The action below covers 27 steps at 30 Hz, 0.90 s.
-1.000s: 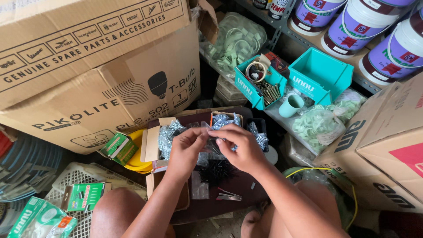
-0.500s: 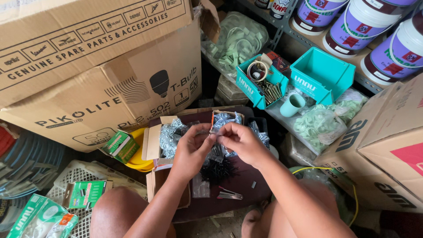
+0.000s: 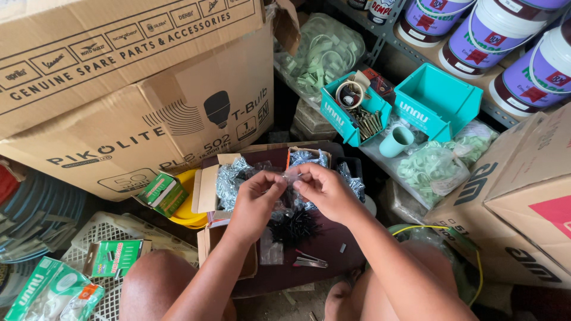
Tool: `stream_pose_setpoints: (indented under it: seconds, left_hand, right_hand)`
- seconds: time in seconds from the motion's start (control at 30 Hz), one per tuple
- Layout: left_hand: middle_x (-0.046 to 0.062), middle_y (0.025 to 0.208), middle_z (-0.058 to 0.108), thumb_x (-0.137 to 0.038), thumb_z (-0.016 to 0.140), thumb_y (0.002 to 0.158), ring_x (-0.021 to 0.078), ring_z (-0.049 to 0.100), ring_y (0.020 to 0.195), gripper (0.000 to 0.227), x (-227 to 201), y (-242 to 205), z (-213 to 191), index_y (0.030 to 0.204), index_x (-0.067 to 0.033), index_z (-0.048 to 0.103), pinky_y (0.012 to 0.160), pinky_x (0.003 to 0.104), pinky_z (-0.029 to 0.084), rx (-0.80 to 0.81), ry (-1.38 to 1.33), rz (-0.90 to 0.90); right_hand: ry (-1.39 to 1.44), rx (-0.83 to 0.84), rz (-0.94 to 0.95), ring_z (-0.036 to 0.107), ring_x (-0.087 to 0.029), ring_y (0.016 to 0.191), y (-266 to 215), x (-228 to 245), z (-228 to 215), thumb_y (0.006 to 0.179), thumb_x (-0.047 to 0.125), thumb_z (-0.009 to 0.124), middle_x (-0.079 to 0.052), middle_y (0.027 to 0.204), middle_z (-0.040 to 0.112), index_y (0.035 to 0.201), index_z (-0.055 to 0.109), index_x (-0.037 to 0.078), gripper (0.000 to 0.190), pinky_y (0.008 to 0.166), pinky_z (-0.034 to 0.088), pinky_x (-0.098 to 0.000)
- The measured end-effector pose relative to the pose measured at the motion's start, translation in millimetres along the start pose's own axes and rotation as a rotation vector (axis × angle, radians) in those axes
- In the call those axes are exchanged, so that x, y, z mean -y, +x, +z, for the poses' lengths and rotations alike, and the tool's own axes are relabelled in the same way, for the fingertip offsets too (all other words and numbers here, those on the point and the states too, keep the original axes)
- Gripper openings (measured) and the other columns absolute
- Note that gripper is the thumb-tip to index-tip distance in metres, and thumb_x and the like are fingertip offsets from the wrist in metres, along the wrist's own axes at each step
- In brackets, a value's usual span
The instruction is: The person sits on the floor and sorts small black fasteners from a plastic bag into a cardboard box. They repeatedly pick up fasteners with their hands and place them into the box among other packaged items.
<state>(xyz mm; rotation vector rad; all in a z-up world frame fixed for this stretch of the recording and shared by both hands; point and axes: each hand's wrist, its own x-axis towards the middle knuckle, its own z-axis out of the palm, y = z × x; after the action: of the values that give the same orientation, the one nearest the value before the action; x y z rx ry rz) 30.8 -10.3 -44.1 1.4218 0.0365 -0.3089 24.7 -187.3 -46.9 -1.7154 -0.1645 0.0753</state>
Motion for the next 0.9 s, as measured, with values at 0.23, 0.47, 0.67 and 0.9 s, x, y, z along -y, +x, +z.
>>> stream_pose_setpoints:
  seconds: [0.23,0.47,0.67,0.9]
  left_hand:
    - [0.007,0.074,0.068,-0.015,0.065,0.087,0.0092,0.058,0.058,0.01,-13.6,-8.5,1.5,0.087,-0.0061,0.071,0.051,0.024,0.047,0.032,0.134,0.004]
    - [0.009,0.071,0.062,-0.012,0.062,0.085,0.0132,0.055,0.064,0.014,-37.3,-22.5,7.9,0.09,0.0008,0.067,0.059,0.033,0.059,0.051,-0.067,-0.088]
    - [0.013,0.072,0.061,-0.012,0.065,0.085,0.0152,0.055,0.067,0.021,-21.4,-17.2,4.3,0.095,0.0063,0.067,0.067,0.045,0.063,0.138,-0.115,-0.113]
    - [0.016,0.081,0.063,-0.01,0.064,0.086,0.0175,0.057,0.074,0.014,-0.2,-8.7,5.1,0.094,0.0022,0.065,0.07,0.046,0.062,0.133,-0.115,-0.107]
  right_hand:
    - [-0.008,0.048,-0.035,0.06,-0.014,0.056,0.5,-2.4,-1.3,0.087,-0.002,0.058,-0.011,0.07,0.065,0.104,0.068,0.002,0.019,0.052,0.055,-0.0257]
    - [-0.018,0.056,-0.064,0.062,-0.016,0.052,0.7,3.5,-2.3,0.086,-0.005,0.055,-0.011,0.06,0.062,0.092,0.068,0.002,0.016,0.054,0.055,-0.0288]
    - [-0.088,0.039,-0.029,0.061,-0.016,0.051,0.0,6.9,-7.2,0.081,-0.006,0.05,-0.01,0.054,0.061,0.082,0.071,0.003,0.022,0.054,0.053,-0.0286]
    - [0.011,0.124,-0.011,0.062,-0.019,0.059,-2.3,16.1,-12.7,0.086,0.006,0.056,-0.015,0.071,0.064,0.099,0.068,-0.001,0.019,0.059,0.055,-0.032]
